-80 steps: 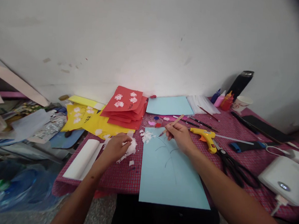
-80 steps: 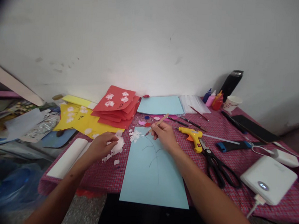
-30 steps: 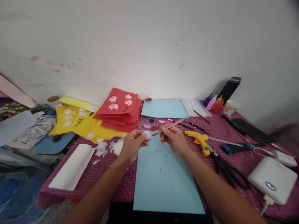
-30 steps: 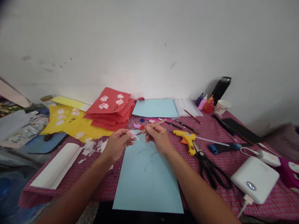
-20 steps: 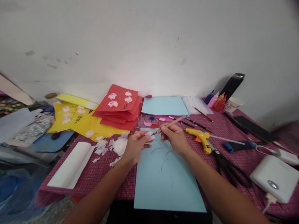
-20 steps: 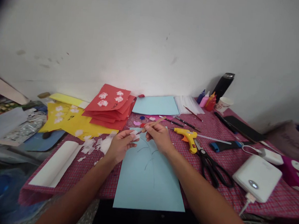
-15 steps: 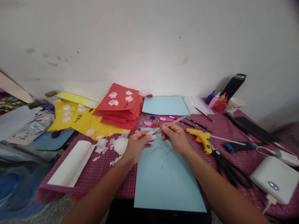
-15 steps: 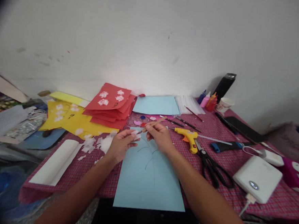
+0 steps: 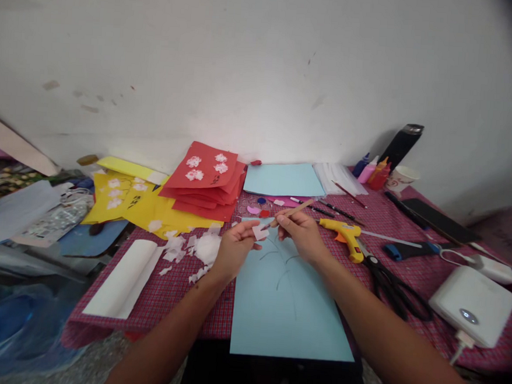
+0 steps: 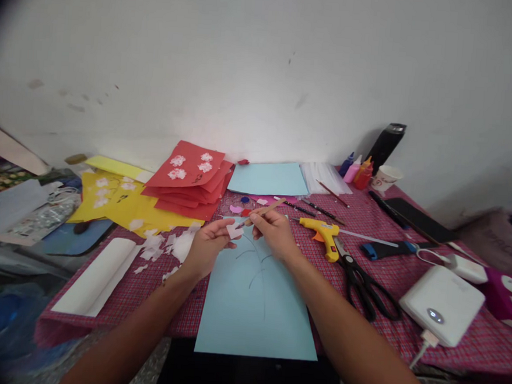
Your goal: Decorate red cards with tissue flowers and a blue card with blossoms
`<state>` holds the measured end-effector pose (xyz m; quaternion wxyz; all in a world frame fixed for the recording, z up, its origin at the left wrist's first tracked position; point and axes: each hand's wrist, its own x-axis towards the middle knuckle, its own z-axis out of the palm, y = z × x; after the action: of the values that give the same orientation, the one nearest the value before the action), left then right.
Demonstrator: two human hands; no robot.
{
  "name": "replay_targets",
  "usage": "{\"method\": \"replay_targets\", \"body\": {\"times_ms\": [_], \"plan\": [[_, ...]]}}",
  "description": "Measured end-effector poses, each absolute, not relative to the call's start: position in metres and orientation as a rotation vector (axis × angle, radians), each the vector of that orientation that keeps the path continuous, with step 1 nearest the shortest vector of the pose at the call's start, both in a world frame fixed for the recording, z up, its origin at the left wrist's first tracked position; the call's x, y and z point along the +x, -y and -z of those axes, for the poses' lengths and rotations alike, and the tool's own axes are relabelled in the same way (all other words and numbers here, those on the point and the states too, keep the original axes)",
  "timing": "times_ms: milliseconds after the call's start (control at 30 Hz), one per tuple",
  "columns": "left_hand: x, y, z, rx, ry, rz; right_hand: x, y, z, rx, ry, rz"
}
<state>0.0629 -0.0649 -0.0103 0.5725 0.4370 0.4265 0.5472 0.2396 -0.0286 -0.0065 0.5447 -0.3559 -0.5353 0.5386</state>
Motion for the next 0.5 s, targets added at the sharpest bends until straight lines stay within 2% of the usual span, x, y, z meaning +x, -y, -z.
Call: {"method": "replay_targets", "body": {"times_ms": [500], "plan": [[0.0598, 0.0643, 0.0181, 1.369, -1.024, -1.252, 0.2404, 0.0320, 0.0045, -0.845, 1.415, -1.229]]}}
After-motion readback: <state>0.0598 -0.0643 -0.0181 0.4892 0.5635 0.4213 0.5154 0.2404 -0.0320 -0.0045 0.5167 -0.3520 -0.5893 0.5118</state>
